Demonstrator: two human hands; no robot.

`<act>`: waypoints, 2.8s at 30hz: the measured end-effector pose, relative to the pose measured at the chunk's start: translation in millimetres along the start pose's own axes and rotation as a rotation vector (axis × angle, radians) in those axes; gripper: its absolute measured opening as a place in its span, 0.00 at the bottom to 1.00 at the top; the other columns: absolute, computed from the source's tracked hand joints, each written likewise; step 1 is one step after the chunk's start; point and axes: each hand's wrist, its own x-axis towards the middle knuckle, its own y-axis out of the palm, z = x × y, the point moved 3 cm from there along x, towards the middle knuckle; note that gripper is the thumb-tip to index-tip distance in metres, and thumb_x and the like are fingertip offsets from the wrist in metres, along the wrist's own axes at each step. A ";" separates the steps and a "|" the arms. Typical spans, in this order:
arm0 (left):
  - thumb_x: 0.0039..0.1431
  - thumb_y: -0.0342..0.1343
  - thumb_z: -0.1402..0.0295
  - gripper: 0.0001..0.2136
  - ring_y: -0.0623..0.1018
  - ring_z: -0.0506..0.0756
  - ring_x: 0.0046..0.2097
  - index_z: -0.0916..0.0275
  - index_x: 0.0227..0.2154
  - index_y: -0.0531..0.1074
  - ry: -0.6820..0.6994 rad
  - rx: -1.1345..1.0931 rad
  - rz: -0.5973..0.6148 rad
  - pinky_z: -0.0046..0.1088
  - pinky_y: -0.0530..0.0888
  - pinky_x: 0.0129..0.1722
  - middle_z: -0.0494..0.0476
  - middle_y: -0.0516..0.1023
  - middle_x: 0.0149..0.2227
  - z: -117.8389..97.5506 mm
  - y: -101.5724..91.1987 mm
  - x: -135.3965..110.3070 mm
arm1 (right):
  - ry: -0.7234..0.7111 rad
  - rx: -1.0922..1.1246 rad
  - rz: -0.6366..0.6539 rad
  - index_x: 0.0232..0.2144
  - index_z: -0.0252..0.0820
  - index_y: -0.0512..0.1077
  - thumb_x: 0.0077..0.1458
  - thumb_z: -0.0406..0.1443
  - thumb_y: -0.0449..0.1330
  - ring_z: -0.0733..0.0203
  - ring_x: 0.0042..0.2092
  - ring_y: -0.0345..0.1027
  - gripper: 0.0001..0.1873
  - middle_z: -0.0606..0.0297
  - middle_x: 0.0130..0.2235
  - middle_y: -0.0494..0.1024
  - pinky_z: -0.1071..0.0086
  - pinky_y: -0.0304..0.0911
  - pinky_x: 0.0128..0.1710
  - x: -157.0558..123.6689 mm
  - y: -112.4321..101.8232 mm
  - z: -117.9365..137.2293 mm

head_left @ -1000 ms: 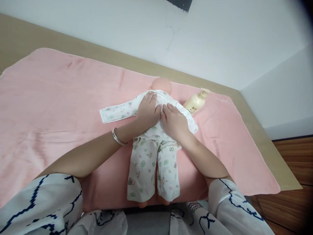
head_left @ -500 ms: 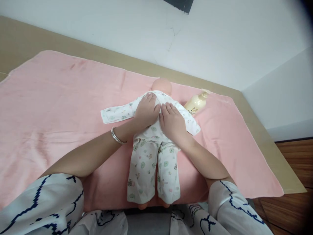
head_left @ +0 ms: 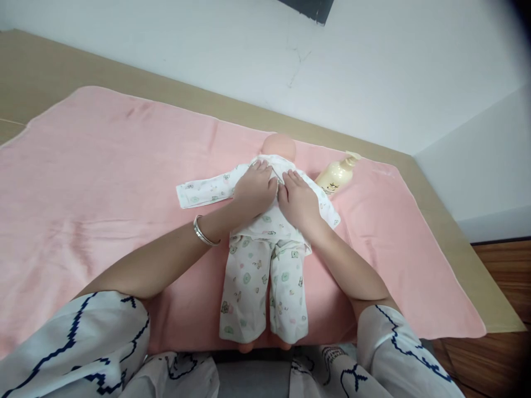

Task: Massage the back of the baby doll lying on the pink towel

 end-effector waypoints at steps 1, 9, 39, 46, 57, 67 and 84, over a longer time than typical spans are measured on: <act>0.68 0.45 0.70 0.19 0.68 0.64 0.69 0.70 0.55 0.74 0.001 0.002 -0.008 0.48 0.66 0.70 0.68 0.74 0.63 3.8 1.4 4.4 | -0.002 -0.012 -0.002 0.64 0.25 0.66 0.70 0.36 0.45 0.44 0.72 0.56 0.28 0.44 0.67 0.68 0.52 0.54 0.72 -4.5 -1.1 5.6; 0.70 0.42 0.72 0.20 0.72 0.64 0.66 0.73 0.55 0.74 0.044 0.071 -0.059 0.46 0.67 0.69 0.72 0.76 0.61 -11.7 3.0 -8.0 | -0.042 0.154 0.068 0.68 0.28 0.61 0.70 0.40 0.45 0.47 0.75 0.46 0.31 0.48 0.72 0.58 0.50 0.47 0.75 18.8 5.2 -20.9; 0.69 0.44 0.69 0.20 0.66 0.65 0.70 0.67 0.57 0.72 0.029 -0.075 -0.158 0.52 0.63 0.70 0.67 0.72 0.64 -2.6 8.6 -9.1 | -0.083 0.161 0.027 0.69 0.31 0.58 0.69 0.41 0.43 0.48 0.76 0.44 0.32 0.48 0.73 0.56 0.47 0.43 0.75 19.7 13.1 -26.5; 0.69 0.42 0.71 0.19 0.71 0.63 0.64 0.64 0.53 0.75 0.130 -0.052 -0.177 0.48 0.68 0.66 0.67 0.75 0.59 -12.7 2.3 -23.2 | -0.295 0.102 0.099 0.69 0.27 0.57 0.69 0.42 0.43 0.49 0.76 0.44 0.33 0.45 0.73 0.56 0.49 0.42 0.75 24.8 2.8 -33.9; 0.65 0.45 0.70 0.23 0.68 0.67 0.67 0.72 0.59 0.70 0.008 -0.027 -0.170 0.52 0.64 0.69 0.71 0.73 0.63 5.6 8.8 -4.7 | -0.083 0.091 0.039 0.61 0.29 0.69 0.67 0.35 0.44 0.44 0.71 0.58 0.27 0.44 0.66 0.69 0.46 0.55 0.71 -1.9 -5.9 2.7; 0.67 0.44 0.73 0.19 0.76 0.61 0.61 0.71 0.52 0.77 0.158 -0.007 -0.162 0.44 0.69 0.68 0.67 0.81 0.55 -20.4 -5.5 -24.5 | -0.163 0.226 0.080 0.64 0.35 0.66 0.66 0.39 0.48 0.49 0.74 0.49 0.27 0.52 0.71 0.62 0.47 0.48 0.74 26.0 -1.9 -27.5; 0.69 0.45 0.72 0.17 0.77 0.65 0.62 0.72 0.49 0.78 0.188 0.173 -0.104 0.45 0.75 0.61 0.71 0.80 0.56 -25.6 -9.1 -26.1 | -0.098 0.244 -0.010 0.62 0.34 0.68 0.66 0.37 0.46 0.50 0.73 0.54 0.27 0.53 0.68 0.67 0.49 0.51 0.74 25.2 2.1 -28.8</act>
